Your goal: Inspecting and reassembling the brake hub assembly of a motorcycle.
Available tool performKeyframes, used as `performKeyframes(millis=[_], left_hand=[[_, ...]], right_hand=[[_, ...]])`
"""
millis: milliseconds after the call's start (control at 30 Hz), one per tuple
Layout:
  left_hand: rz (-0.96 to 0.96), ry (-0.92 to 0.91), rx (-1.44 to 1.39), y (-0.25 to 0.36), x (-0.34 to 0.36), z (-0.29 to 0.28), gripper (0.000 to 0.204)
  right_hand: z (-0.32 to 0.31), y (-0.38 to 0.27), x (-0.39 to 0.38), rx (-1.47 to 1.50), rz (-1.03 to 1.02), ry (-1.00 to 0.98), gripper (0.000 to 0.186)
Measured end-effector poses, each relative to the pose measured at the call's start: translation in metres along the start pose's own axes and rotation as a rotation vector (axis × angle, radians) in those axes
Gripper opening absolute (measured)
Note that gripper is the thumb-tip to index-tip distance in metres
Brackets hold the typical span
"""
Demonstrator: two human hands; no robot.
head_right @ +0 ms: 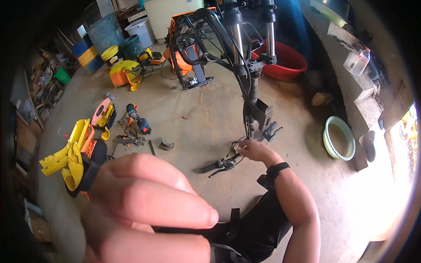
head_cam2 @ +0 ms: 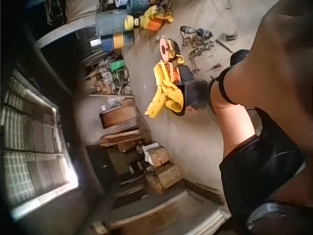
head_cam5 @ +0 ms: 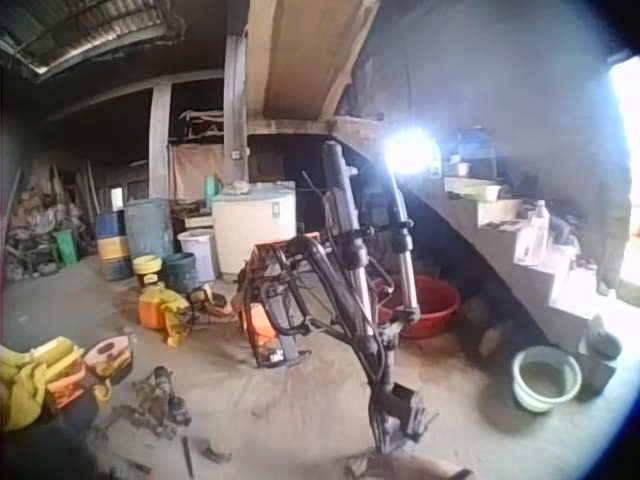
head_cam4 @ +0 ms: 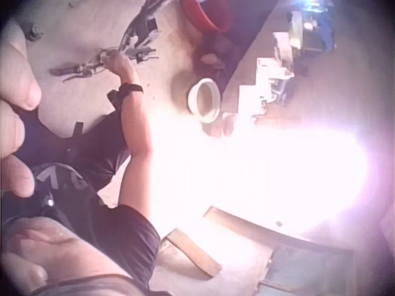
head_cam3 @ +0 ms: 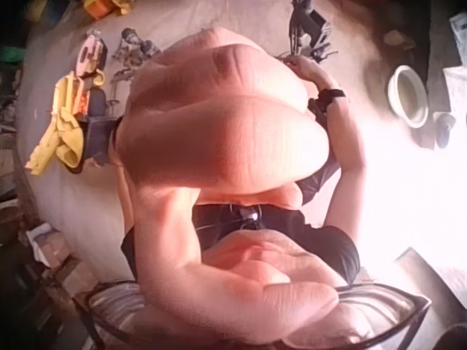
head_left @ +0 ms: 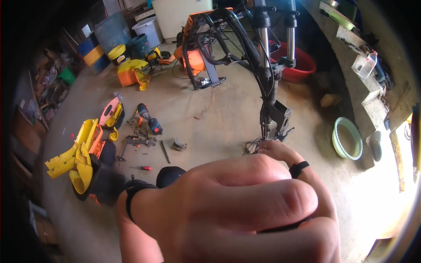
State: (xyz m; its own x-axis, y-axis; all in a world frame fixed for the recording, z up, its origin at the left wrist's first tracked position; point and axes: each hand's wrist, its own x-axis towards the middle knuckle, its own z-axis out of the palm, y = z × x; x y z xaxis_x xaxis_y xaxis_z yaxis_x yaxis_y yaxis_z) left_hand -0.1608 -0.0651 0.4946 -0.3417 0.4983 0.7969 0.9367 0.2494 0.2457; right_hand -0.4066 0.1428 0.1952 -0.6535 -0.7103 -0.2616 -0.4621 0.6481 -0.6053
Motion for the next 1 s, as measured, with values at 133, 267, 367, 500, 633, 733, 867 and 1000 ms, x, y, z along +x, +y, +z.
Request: performKeyframes(millis=[133,267,367,500,633,733,867,1000], left_hand=[[-0.036,0.015,0.03,0.005,-0.007,-0.003,0.021],[-0.21,0.116,0.037,-0.012,-0.042,0.011,0.019],[-0.239,0.198,0.237,-0.035,-0.094,0.014,0.021],[-0.728,0.372,0.398,-0.041,-0.211,-0.015,0.013],[-1.178,0.445,0.746,-0.007,-0.357,-0.094,0.02],[-1.41,0.597,0.976,0.048,-0.491,-0.137,0.022],[-1.948,0.843,1.008,0.132,-0.645,-0.116,0.011],[-2.323,0.984,0.683,0.161,-0.714,-0.045,0.02]], right_hand=[[0.004,0.006,-0.004,0.047,-0.07,0.022,0.042],[0.009,0.029,0.011,-0.061,-0.12,-0.02,0.028],[0.004,0.034,0.009,0.225,0.053,-0.124,0.015],[-0.015,0.02,-0.006,0.162,0.037,-0.191,0.02],[-0.011,-0.008,-0.017,0.129,-0.01,-0.244,0.028],[-0.004,-0.021,-0.02,0.142,0.021,-0.26,0.034],[0.0,-0.023,-0.02,0.096,0.042,-0.31,0.035],[0.006,-0.021,-0.019,0.089,0.105,-0.349,0.036]])
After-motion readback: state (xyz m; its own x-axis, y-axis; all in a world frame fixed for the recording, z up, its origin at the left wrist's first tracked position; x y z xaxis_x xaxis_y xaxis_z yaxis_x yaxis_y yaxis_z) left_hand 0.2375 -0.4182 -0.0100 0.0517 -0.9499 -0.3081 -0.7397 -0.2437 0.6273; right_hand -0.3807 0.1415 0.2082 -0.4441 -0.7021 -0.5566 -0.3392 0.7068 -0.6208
